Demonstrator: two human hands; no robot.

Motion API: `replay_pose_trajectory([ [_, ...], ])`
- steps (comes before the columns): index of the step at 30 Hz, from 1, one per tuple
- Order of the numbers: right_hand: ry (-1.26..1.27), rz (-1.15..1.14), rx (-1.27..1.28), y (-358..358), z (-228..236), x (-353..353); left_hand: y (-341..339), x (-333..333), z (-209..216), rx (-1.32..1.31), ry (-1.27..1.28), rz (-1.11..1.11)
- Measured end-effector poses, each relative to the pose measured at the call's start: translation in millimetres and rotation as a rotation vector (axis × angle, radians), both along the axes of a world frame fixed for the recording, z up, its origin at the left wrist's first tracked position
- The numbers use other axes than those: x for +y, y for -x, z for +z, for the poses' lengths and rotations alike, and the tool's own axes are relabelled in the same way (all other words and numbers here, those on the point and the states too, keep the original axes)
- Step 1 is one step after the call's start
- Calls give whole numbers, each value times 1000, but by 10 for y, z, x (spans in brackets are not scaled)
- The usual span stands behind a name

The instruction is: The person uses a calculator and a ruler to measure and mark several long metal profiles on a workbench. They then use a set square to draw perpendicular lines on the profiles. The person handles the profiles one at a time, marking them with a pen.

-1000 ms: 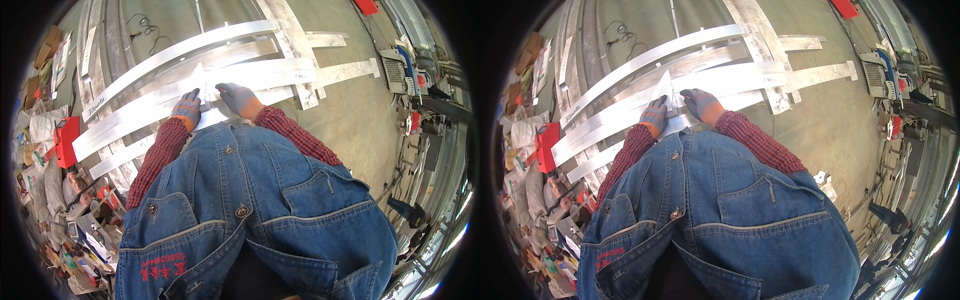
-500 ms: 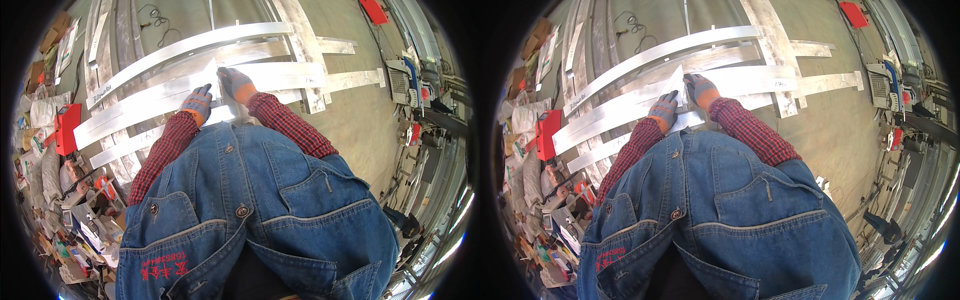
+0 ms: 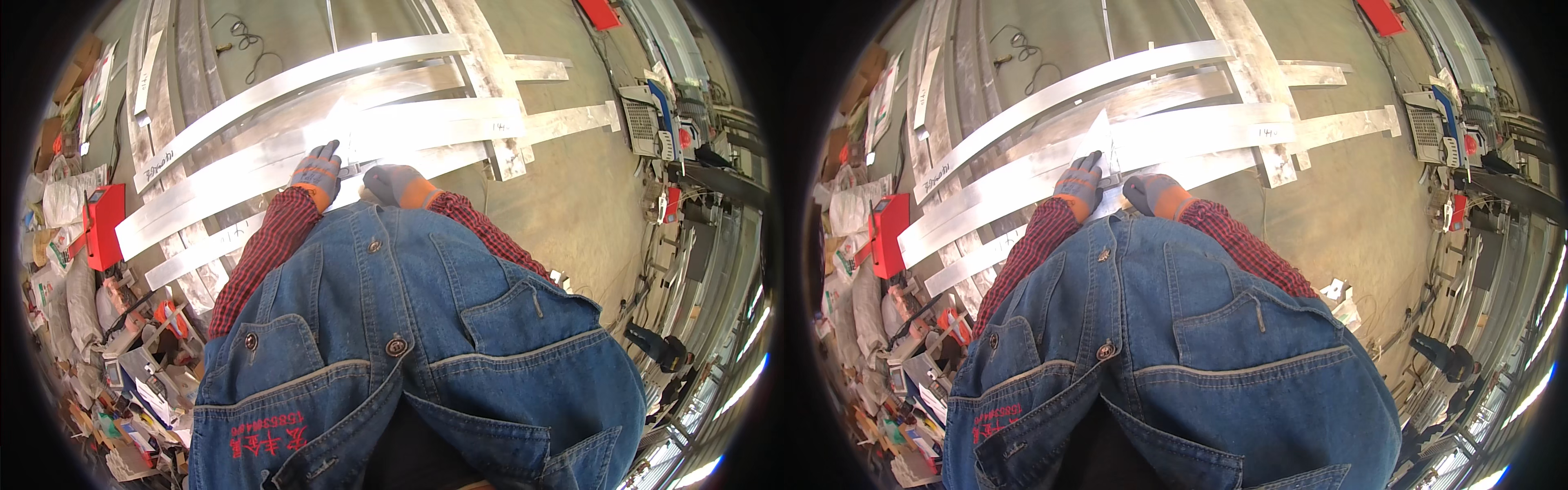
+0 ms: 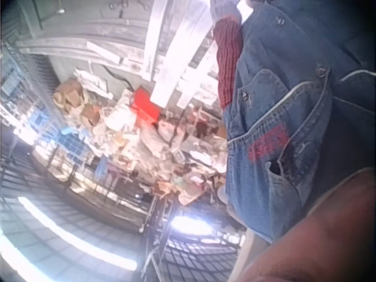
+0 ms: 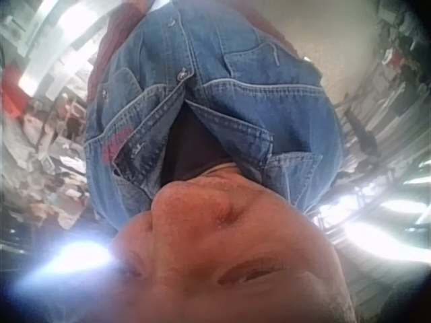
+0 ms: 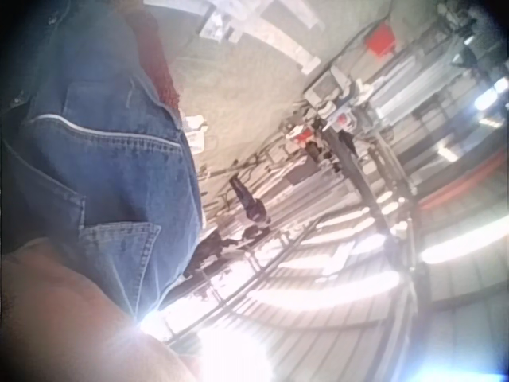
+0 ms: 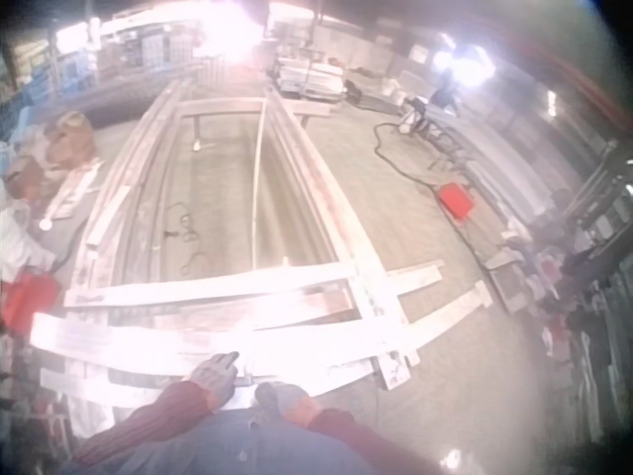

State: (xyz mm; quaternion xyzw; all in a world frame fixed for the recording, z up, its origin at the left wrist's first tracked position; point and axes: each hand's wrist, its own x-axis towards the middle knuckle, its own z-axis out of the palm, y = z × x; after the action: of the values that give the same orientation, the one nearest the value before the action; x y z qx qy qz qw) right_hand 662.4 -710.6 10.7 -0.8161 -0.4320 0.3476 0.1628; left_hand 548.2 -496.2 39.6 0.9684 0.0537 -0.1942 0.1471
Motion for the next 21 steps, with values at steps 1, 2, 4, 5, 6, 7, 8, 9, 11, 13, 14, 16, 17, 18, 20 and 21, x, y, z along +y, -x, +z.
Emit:
replay_pose_trajectory([
  [1, 39, 7, -28, 11, 2, -9, 23, 8, 25, -8, 4, 0],
  [2, -18, -40, -29, 17, 15, -14, 58, 26, 42, -16, 7, -2],
  [4, -136, -137, -36, 7, 78, -38, 132, 108, 54, -18, -14, 2],
  [5, -138, -157, -26, 17, 110, -23, 183, 167, 51, -18, -26, 6],
  [6, -140, -175, -14, 31, 143, -6, 252, 227, 45, -28, -18, 22],
  [7, -141, -192, -2, 53, 172, 20, 313, 292, 34, -22, -24, 33],
  [8, -119, -195, 21, 59, 193, 56, 357, 360, 20, -9, -28, 44],
  [9, -101, -199, 40, 89, 211, 97, 418, 419, 10, 1, -36, 56],
  [11, -72, -203, 69, 140, 235, 182, 497, 503, -5, -8, -25, 58],
  [13, -48, -209, 87, 175, 254, 249, 519, 551, -6, -10, -9, 47],
  [14, -66, -222, 74, 193, 262, 280, 514, 564, -4, -13, -11, 33],
  [16, -82, -252, 54, 223, 277, 319, 488, 562, 11, -10, -16, 12],
  [17, -92, -258, 57, 236, 281, 333, 482, 562, 25, -4, -14, 8],
  [18, -81, -270, 65, 250, 275, 346, 480, 566, 34, 3, -13, 4],
  [20, -91, -295, 74, 271, 239, 357, 474, 574, 43, 18, -12, 0],
  [21, -112, -307, 75, 283, 204, 360, 475, 579, 38, 28, -13, -1],
])
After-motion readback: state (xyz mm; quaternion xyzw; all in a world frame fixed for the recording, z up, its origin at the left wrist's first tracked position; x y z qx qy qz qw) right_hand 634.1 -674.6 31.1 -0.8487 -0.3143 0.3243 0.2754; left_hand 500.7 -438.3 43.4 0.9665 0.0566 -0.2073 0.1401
